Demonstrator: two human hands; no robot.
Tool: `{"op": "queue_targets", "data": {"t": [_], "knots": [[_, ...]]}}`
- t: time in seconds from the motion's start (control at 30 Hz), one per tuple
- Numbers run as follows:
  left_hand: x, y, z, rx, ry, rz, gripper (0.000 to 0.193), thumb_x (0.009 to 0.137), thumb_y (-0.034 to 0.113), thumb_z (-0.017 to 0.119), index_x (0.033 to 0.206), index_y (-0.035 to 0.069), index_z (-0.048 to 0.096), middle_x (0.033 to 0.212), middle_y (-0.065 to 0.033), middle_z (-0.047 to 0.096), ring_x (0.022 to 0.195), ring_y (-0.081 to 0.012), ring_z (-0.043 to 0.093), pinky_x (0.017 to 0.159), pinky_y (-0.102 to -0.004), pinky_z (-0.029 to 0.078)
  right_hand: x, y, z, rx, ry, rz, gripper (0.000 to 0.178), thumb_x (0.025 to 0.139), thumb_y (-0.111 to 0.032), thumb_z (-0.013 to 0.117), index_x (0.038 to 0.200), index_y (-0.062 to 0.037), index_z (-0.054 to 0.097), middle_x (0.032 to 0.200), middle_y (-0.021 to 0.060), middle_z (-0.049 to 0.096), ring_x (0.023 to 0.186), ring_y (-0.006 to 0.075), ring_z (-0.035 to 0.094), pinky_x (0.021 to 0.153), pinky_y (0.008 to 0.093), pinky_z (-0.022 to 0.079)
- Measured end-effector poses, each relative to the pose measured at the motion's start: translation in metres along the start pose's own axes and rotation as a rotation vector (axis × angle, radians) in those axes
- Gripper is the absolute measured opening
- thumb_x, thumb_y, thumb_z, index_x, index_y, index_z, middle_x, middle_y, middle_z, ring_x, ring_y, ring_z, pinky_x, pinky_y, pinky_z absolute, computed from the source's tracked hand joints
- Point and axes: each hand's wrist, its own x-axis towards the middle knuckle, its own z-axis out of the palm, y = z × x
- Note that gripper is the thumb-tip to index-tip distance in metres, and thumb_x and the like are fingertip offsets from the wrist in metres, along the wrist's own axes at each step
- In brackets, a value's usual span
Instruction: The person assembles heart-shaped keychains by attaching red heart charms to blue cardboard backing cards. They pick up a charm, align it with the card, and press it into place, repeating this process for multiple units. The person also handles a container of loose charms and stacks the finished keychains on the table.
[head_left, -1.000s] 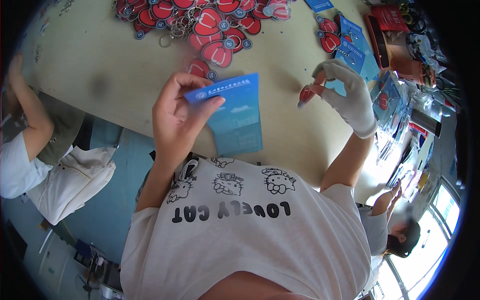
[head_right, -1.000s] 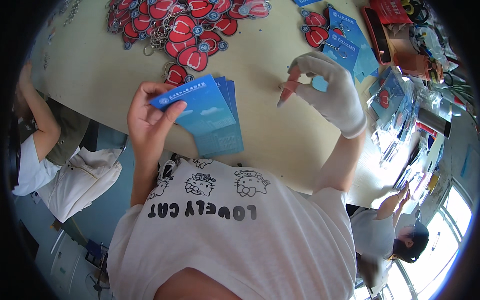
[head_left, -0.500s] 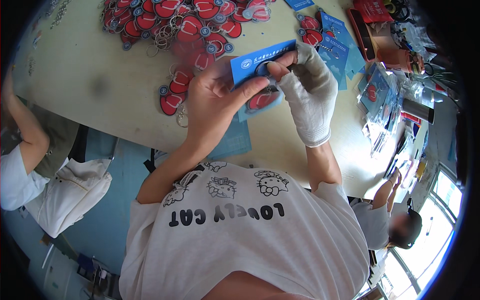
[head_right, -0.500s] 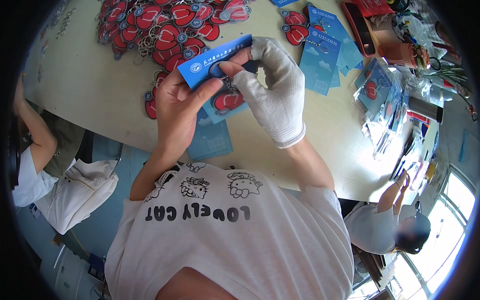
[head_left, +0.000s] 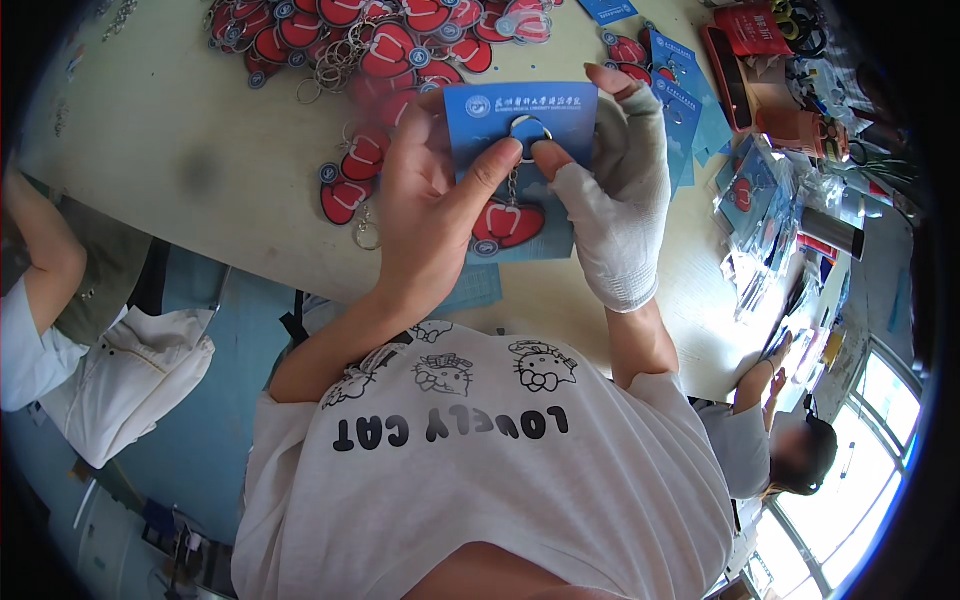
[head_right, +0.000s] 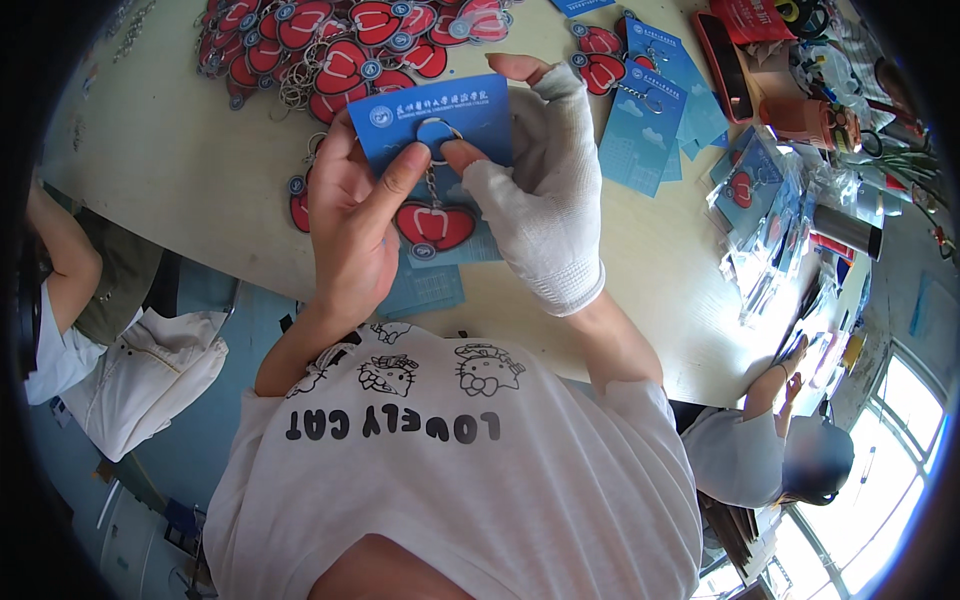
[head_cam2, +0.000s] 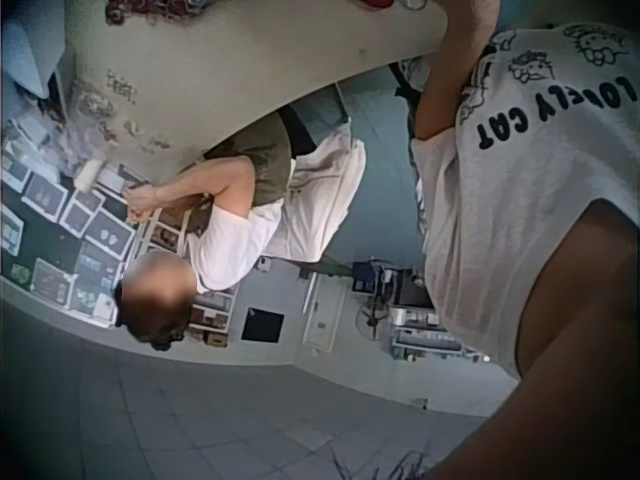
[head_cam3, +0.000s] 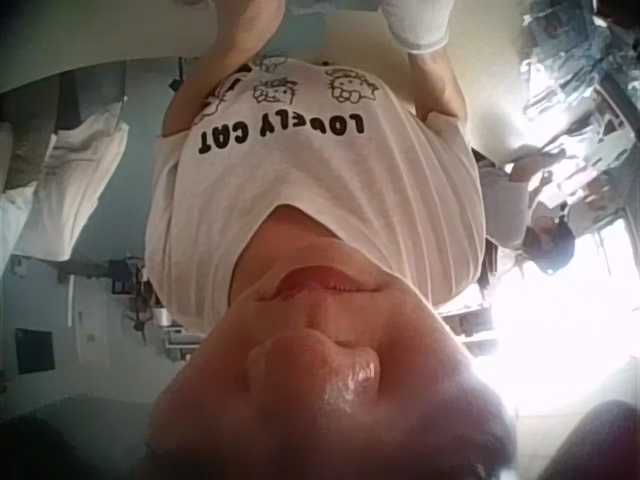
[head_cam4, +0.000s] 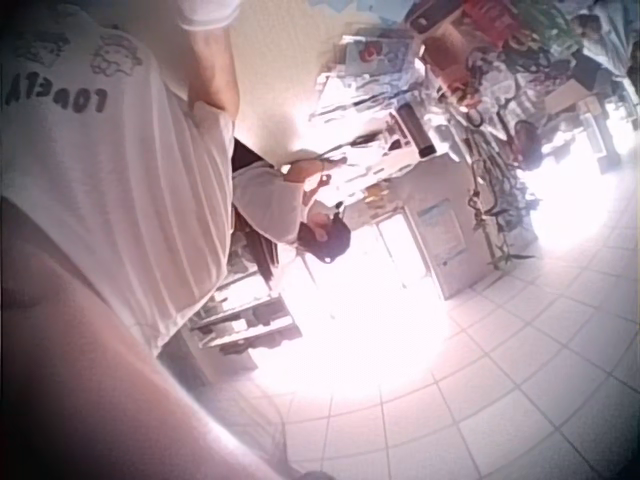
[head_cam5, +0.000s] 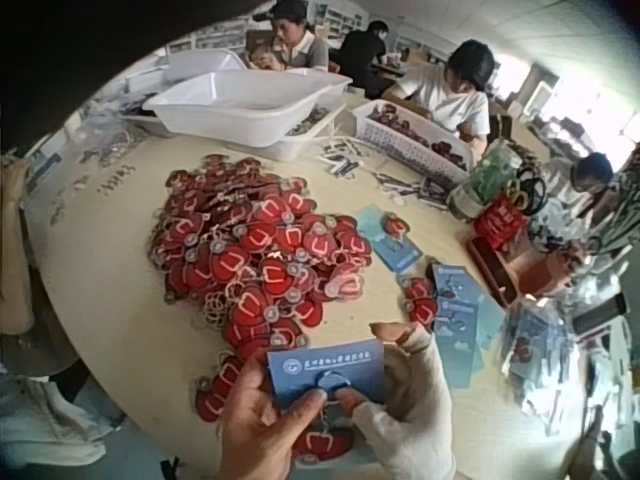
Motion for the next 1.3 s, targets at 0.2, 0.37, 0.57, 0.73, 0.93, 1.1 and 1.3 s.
{"op": "queue_targets", "data": {"t": [0.2, 0.37, 0.57, 0.73, 0.93, 1.1, 1.3], "knots": [[-0.011, -0.003, -0.016, 0.287, -0.143, 0.077, 0.039, 0.085, 0.0, 0.063, 0.121, 0.005, 0.049, 0.109, -0.0066, 0.054, 0.105, -0.0204, 0.052, 0.092, -0.0338, 0.042, -0.001, 0.008, -0.039, -0.199, -0.022, 0.106, 0.065, 0.077, 0.017, 0.051, 0.138, 0.0008, 0.035, 0.128, 0.0102, 0.045, 0.104, 0.0143, 0.053, 0.088, 0.0279, 0.048], [-0.012, 0.031, -0.081, 1.432, 0.108, 0.452, 0.036, 0.079, 0.029, 0.074, 0.106, 0.01, 0.06, 0.1, -0.0092, 0.055, 0.1, -0.0287, 0.052, 0.085, -0.0427, 0.038, 0.018, 0.001, -0.153, -0.906, 0.164, -0.152, 0.052, 0.085, 0.0, 0.061, 0.134, -0.0015, 0.044, 0.13, 0.0152, 0.05, 0.109, 0.0206, 0.054, 0.094, 0.0325, 0.045], [-0.014, 0.03, -0.093, 1.862, 0.206, 0.333, 0.044, 0.074, 0.041, 0.075, 0.097, 0.009, 0.057, 0.096, -0.0068, 0.055, 0.093, -0.028, 0.051, 0.08, -0.0413, 0.034, 0.043, 0.019, -0.068, -1.201, -0.067, -0.358, 0.045, 0.076, -0.005, 0.072, 0.119, -0.0058, 0.059, 0.115, 0.0088, 0.062, 0.108, 0.0257, 0.058, 0.094, 0.0348, 0.043], [-0.007, 0.032, -0.096, 1.467, 0.104, 0.205, 0.029, 0.078, 0.018, 0.075, 0.097, 0.007, 0.056, 0.091, -0.0062, 0.058, 0.089, -0.0252, 0.055, 0.081, -0.0392, 0.039, 0.048, 0.041, 0.018, -1.125, -0.406, -0.66, 0.023, 0.073, -0.017, 0.073, 0.094, -0.0105, 0.066, 0.099, 0.0049, 0.064, 0.092, 0.0253, 0.059, 0.08, 0.0378, 0.044], [-0.004, 0.046, -0.088, 1.298, 0.103, 0.421, 0.024, 0.075, -0.002, 0.067, 0.094, 0.007, 0.055, 0.092, -0.0064, 0.061, 0.087, -0.0258, 0.057, 0.08, -0.0387, 0.039, 0.051, 0.033, 0.042, -0.765, -0.377, -0.311, 0.024, 0.074, -0.018, 0.073, 0.093, -0.0045, 0.066, 0.09, 0.0099, 0.065, 0.08, 0.0274, 0.062, 0.071, 0.0357, 0.049], [-0.008, 0.031, -0.074, 1.287, -0.099, 0.705, 0.032, 0.071, -0.006, 0.064, 0.1, 0.006, 0.057, 0.096, -0.0074, 0.062, 0.094, -0.028, 0.057, 0.082, -0.0393, 0.041, 0.044, 0.029, 0.03, -0.482, -0.398, 0.091, 0.022, 0.081, -0.012, 0.068, 0.098, 0.0011, 0.066, 0.088, 0.0096, 0.067, 0.074, 0.0165, 0.064, 0.07, 0.0291, 0.051], [-0.022, 0.018, -0.054, 1.135, 0.033, 0.533, 0.04, 0.075, 0.008, 0.074, 0.11, 0.004, 0.055, 0.105, -0.0091, 0.058, 0.093, -0.0275, 0.056, 0.082, -0.0373, 0.042, 0.026, 0.017, -0.015, -0.421, -0.402, -0.019, 0.016, 0.084, -0.001, 0.063, 0.097, 0.0085, 0.065, 0.089, 0.0103, 0.068, 0.079, 0.0116, 0.064, 0.072, 0.025, 0.052]]}}
